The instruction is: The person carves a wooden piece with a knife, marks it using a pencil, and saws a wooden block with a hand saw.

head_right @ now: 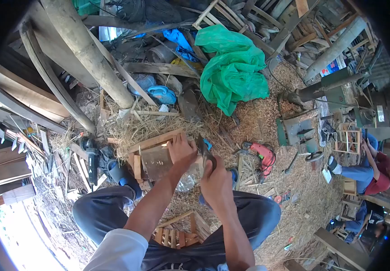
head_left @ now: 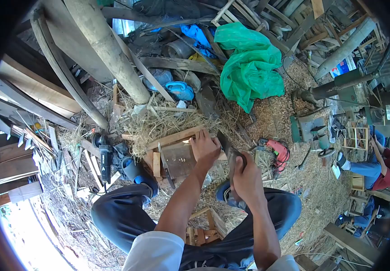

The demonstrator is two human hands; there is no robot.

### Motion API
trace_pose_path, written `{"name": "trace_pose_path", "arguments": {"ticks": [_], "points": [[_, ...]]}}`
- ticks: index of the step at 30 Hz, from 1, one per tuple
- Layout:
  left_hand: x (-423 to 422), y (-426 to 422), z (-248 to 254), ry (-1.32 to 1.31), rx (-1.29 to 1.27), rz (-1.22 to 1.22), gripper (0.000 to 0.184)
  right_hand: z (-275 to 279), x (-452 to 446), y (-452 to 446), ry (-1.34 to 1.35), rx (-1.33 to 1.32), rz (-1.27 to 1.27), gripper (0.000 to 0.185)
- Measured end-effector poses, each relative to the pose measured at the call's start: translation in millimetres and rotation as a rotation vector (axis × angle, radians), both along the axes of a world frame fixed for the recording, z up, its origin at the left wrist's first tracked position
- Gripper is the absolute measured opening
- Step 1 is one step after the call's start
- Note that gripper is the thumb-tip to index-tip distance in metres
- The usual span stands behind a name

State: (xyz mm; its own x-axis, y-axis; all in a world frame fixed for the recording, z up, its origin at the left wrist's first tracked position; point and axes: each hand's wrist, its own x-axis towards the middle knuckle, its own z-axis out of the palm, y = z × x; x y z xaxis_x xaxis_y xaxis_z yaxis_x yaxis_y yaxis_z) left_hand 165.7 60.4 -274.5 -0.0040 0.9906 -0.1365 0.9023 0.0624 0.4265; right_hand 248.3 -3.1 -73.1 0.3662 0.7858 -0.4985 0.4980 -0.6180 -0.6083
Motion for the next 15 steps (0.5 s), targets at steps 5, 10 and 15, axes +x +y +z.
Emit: {"name": "trace_pose_path", "arguments": {"ticks": [5,10,15], "points": [[0.5,-0.9,0.2,-0.017,-0.051,-0.007,0.045,37.7,-8.3,-19.2,-0.098,0.080,0.028,0.028],[0.5,2.3,-2.0,0.010,-0.007,0.003,0.043,-48.2,-4.7,1.9,0.005,0.172,-0.121,0.030],[-0.5,3.1,2.7,0.007,-0.091,-0.016,0.044,-48.0,3.6,-18.1,0.040,0.259,-0.129,0.033]]}}
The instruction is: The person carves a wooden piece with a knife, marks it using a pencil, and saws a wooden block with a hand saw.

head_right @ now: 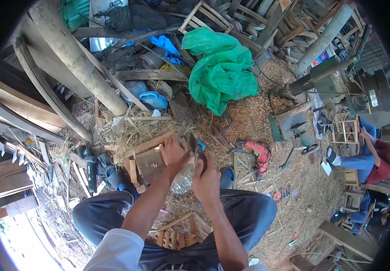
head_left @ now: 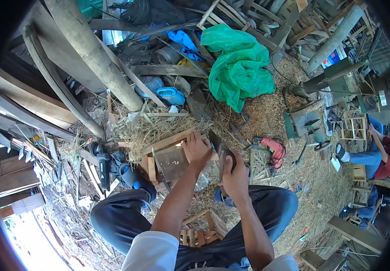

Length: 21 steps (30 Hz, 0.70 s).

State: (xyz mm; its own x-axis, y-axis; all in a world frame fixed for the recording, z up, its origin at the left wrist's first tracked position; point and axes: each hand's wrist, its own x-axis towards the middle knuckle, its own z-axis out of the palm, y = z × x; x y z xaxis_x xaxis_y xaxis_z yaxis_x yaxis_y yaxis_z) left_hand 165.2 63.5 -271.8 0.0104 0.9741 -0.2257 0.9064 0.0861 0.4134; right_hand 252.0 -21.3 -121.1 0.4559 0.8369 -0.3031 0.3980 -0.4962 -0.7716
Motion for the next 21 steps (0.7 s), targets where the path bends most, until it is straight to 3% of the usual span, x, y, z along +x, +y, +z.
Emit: {"name": "trace_pose_path", "arguments": {"ticks": [4,5,7,10,12,13,15,19,21], "points": [[0.8,-2.6,-7.2,-0.029,0.026,0.005,0.042,4.7,6.2,-17.4,0.334,-0.023,-0.110,0.039],[0.9,-3.7,-17.1,-0.002,0.122,0.014,0.040,-1.8,3.6,-22.8,0.334,-0.009,-0.114,0.039],[-0.1,-3.8,-18.0,0.017,0.234,0.014,0.037,-17.9,-0.9,-32.6,0.016,0.212,0.013,0.042],[0.0,-10.5,-10.1,-0.036,0.251,0.005,0.026,-1.2,10.3,-34.6,0.092,0.321,-0.080,0.043],[-7.7,-10.9,-12.6,-0.120,0.546,-0.074,0.021,43.9,19.4,-35.0,0.186,0.273,-0.118,0.044],[-15.0,-10.5,-12.2,-0.110,0.569,-0.066,0.021,57.0,28.4,-36.1,0.206,0.296,-0.105,0.044],[-25.8,-15.3,-10.1,-0.466,0.375,-0.103,0.020,77.4,48.4,-39.7,0.183,0.296,-0.091,0.041],[-36.8,-35.0,18.9,-0.387,0.346,-0.190,0.021,74.2,88.0,-41.7,0.067,0.386,0.003,0.037],[-45.2,-45.4,38.4,-0.286,0.465,-0.480,0.031,59.8,93.7,-42.4,0.174,0.431,-0.006,0.036]]}}
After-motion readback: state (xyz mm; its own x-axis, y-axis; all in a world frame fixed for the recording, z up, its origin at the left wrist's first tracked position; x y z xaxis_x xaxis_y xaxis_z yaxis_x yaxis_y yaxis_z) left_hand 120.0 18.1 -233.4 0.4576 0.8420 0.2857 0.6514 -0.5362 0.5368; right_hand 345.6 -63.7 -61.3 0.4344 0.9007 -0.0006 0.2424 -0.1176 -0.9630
